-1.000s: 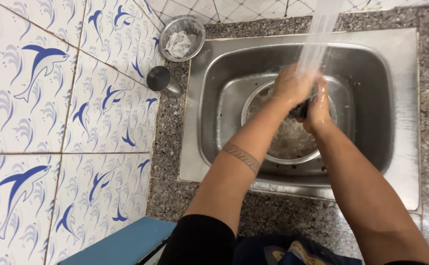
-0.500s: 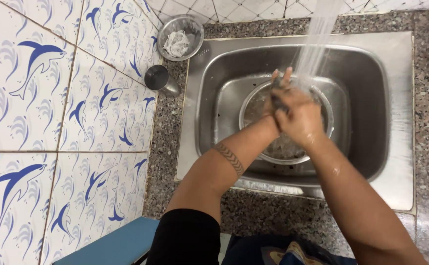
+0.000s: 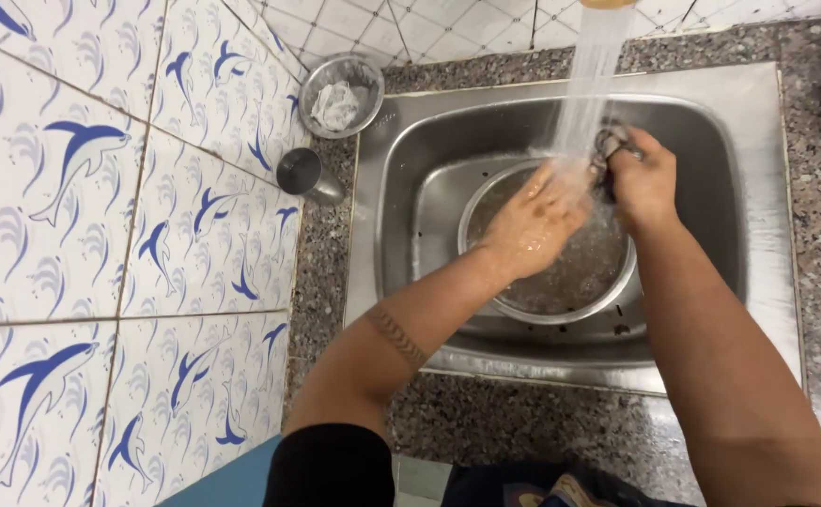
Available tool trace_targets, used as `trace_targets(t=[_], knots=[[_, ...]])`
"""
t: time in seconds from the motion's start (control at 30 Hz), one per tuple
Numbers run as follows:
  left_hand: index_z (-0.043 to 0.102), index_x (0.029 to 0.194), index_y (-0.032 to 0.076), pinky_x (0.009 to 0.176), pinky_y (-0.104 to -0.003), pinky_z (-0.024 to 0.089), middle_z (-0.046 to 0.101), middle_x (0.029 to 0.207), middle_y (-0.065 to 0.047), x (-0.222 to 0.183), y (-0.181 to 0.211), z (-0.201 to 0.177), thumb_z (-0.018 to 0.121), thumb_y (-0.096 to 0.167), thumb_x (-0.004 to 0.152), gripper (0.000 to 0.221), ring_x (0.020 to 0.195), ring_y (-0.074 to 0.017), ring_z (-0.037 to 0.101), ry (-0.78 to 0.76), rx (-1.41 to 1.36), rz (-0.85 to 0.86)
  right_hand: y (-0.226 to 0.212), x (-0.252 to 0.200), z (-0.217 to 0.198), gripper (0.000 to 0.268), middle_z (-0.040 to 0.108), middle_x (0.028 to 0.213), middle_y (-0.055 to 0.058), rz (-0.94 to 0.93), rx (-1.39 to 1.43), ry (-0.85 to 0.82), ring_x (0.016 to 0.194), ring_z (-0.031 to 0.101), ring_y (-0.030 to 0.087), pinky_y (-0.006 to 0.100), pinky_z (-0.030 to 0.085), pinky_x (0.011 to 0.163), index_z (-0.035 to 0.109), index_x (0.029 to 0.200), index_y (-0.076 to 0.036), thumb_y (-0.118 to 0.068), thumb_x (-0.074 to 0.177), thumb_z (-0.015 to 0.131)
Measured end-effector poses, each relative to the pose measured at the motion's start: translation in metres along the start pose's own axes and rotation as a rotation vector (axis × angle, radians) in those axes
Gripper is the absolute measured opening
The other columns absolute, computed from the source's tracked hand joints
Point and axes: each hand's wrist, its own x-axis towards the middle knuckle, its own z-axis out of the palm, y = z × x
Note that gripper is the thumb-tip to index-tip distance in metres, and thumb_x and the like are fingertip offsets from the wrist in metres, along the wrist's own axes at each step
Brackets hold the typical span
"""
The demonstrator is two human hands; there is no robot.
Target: The person washes a cloth in a bowl of water by hand, then wipes the counter and a door. They return to the sink to rinse the cloth and a tool under the faucet before wiping the counter again.
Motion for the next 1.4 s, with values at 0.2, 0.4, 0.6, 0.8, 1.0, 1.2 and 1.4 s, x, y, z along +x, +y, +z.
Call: trace_targets(t=[0.2,0.4,0.6,0.8,1.0,1.2,1.4], knots=[[0.07,0.12,0.015,0.105,-0.047,0.051,0.064,0.133,-0.012,0.037,0.012,0.019,0.049,0.043,0.104,0.039,0.123,-0.0314,0.064,0.119,-0.94,-0.549,0.051,-0.038,0.026,0.031,0.067,0.123,0.013,0.399,0.944,-0.245,0.112,0.067,0.026,0.041,0.057,0.096,0.059,0.133,-0.003,-0.023,0.109,0.054],[0.072,0.123,0.023,0.114,-0.058,0.026,0.058,0.141,-0.012,0.062,0.004,0.061,0.047,0.057,0.099,0.048,0.138,-0.0356,0.049,0.233,-0.841,-0.604,0.006,-0.064,0.047,0.041,0.063,0.136,0.012,0.396,0.832,-0.144,0.123,0.064,0.025,0.039,0.055,0.106,0.055,0.14,-0.004,-0.03,0.111,0.043],[0.065,0.139,0.023,0.128,-0.062,0.011,0.062,0.143,-0.012,0.061,0.016,0.075,0.042,0.062,0.1,0.059,0.141,-0.0319,0.049,0.042,-0.837,-0.605,0.006,-0.076,0.03,0.035,0.063,0.134,0.014,0.471,0.702,-0.056,0.122,0.063,0.027,0.042,0.054,0.105,0.055,0.138,-0.002,-0.018,0.107,0.049],[0.067,0.13,0.013,0.116,-0.052,0.033,0.066,0.132,-0.014,0.051,0.016,0.039,0.054,0.051,0.096,0.053,0.131,-0.0314,0.058,0.36,-0.901,-0.701,-0.009,-0.073,0.019,0.047,0.064,0.134,0.012,0.444,0.712,-0.084,0.125,0.062,0.028,0.044,0.052,0.107,0.057,0.137,-0.007,-0.033,0.098,0.054],[0.066,0.129,0.008,0.104,-0.039,0.051,0.069,0.125,-0.016,0.016,0.05,0.038,0.067,0.035,0.096,0.042,0.121,-0.0309,0.066,0.543,-1.434,-0.875,-0.011,-0.028,0.033,0.073,0.066,0.13,0.013,0.4,0.926,-0.07,0.12,0.063,0.03,0.045,0.051,0.108,0.057,0.139,-0.006,-0.065,0.096,0.046],[0.067,0.131,0.013,0.12,-0.043,0.043,0.052,0.147,-0.014,-0.021,0.082,-0.021,0.067,0.023,0.094,0.038,0.138,-0.032,0.051,0.728,-1.095,-0.601,0.058,0.027,0.055,0.076,0.066,0.122,0.007,0.44,0.877,-0.112,0.109,0.061,0.025,0.044,0.051,0.087,0.058,0.139,-0.009,-0.069,0.098,0.041],[0.069,0.132,0.026,0.131,-0.049,0.026,0.051,0.154,-0.007,-0.015,0.057,-0.025,0.067,0.024,0.091,0.041,0.148,-0.0304,0.04,0.549,-0.738,-0.39,0.158,0.052,0.087,0.035,0.066,0.126,-0.007,0.116,-0.389,-0.054,0.12,0.059,0.013,0.034,0.05,0.093,0.063,0.126,-0.027,-0.047,0.099,0.054]])
